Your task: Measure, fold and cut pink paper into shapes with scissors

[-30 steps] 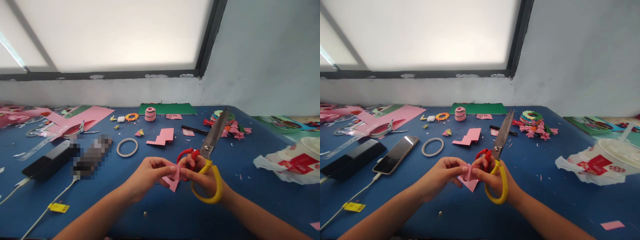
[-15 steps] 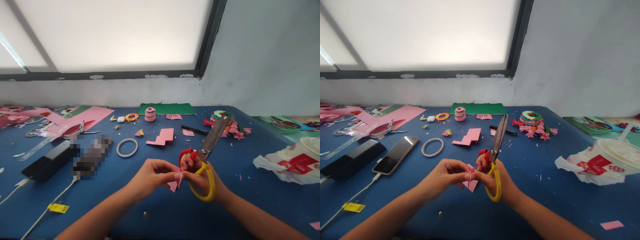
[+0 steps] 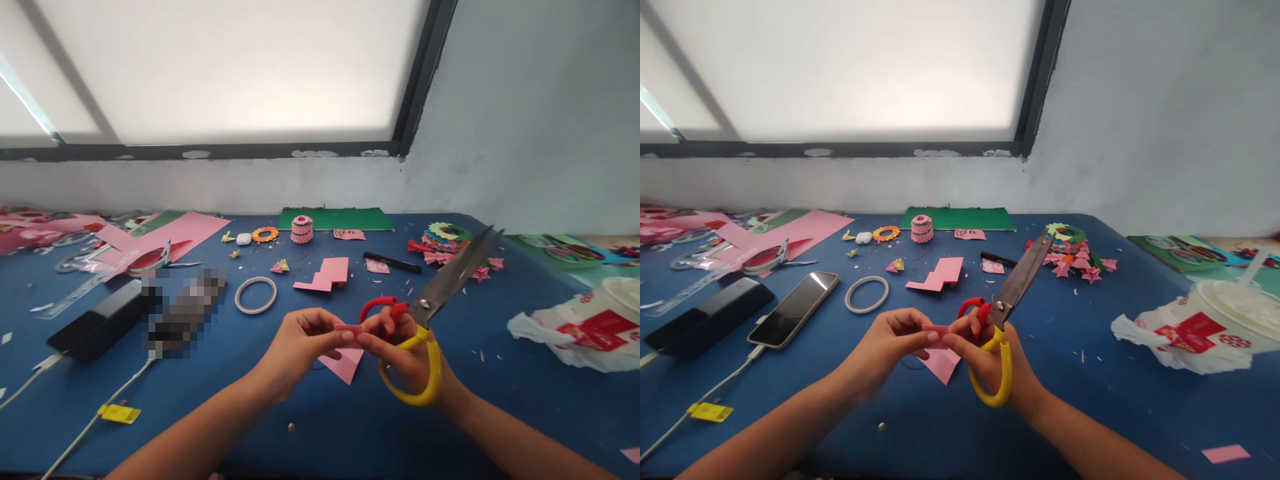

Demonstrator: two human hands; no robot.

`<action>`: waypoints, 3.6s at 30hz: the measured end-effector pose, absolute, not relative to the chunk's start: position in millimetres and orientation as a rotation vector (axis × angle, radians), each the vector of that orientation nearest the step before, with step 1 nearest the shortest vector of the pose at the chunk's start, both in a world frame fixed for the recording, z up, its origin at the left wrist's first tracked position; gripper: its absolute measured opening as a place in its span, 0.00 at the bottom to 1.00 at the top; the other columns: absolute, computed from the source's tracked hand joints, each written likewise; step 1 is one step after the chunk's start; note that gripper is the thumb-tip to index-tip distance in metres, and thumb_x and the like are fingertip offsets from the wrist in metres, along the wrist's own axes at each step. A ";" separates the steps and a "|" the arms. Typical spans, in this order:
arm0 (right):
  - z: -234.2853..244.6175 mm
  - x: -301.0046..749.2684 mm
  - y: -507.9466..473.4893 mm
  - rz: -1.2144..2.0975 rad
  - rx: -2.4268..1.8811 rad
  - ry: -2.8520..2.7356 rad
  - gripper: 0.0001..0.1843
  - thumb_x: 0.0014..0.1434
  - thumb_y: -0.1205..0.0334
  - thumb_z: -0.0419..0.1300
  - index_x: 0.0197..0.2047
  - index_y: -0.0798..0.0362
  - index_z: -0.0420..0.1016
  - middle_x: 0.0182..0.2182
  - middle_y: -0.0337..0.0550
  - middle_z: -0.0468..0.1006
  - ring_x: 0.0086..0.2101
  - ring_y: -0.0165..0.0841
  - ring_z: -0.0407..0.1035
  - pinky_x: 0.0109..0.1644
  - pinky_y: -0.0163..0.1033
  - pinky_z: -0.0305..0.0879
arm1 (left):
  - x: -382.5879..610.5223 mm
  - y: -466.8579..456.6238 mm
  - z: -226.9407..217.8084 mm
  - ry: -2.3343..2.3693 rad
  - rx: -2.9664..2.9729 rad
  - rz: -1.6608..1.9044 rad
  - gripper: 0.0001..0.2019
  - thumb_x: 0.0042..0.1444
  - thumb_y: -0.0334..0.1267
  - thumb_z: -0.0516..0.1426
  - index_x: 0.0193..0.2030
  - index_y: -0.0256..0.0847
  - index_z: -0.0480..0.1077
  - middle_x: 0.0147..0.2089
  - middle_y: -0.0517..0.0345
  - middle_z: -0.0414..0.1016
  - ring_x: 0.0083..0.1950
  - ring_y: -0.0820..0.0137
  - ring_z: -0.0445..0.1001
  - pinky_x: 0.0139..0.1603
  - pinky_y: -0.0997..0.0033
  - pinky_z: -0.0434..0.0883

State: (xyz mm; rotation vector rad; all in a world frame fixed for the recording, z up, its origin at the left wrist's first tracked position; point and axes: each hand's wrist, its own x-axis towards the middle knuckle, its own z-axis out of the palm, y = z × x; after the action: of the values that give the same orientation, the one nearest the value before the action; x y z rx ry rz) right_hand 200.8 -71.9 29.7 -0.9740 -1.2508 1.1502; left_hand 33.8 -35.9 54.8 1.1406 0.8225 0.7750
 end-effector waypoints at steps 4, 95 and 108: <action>30.7 202.2 -73.2 1.105 -0.991 -1.293 0.21 0.52 0.55 0.64 0.26 0.50 0.52 0.25 0.36 0.73 0.28 0.31 0.69 0.34 0.37 0.66 | 32.8 -36.4 54.4 0.828 1.212 0.714 0.09 0.45 0.39 0.65 0.29 0.36 0.74 0.29 0.57 0.77 0.33 0.71 0.75 0.32 0.76 0.70; 28.7 200.3 -67.5 1.320 -0.896 -1.057 0.21 0.47 0.59 0.68 0.25 0.52 0.55 0.22 0.33 0.71 0.24 0.26 0.65 0.28 0.33 0.61 | 32.0 -40.1 49.0 0.842 1.958 0.909 0.18 0.47 0.36 0.64 0.46 0.45 0.71 0.40 0.57 0.72 0.36 0.72 0.72 0.31 0.78 0.74; 28.2 200.0 -67.0 1.296 -0.959 -0.989 0.23 0.44 0.57 0.70 0.25 0.52 0.55 0.21 0.33 0.69 0.20 0.25 0.64 0.25 0.32 0.61 | 30.2 -40.6 50.0 0.896 1.777 0.900 0.22 0.47 0.41 0.64 0.50 0.42 0.70 0.40 0.53 0.75 0.37 0.69 0.74 0.30 0.74 0.75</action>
State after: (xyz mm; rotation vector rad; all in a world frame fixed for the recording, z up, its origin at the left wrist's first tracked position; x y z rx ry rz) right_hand 200.0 -67.0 28.2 -0.9587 -0.9886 1.2957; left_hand 30.2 -40.6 50.0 1.7767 0.8961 0.9002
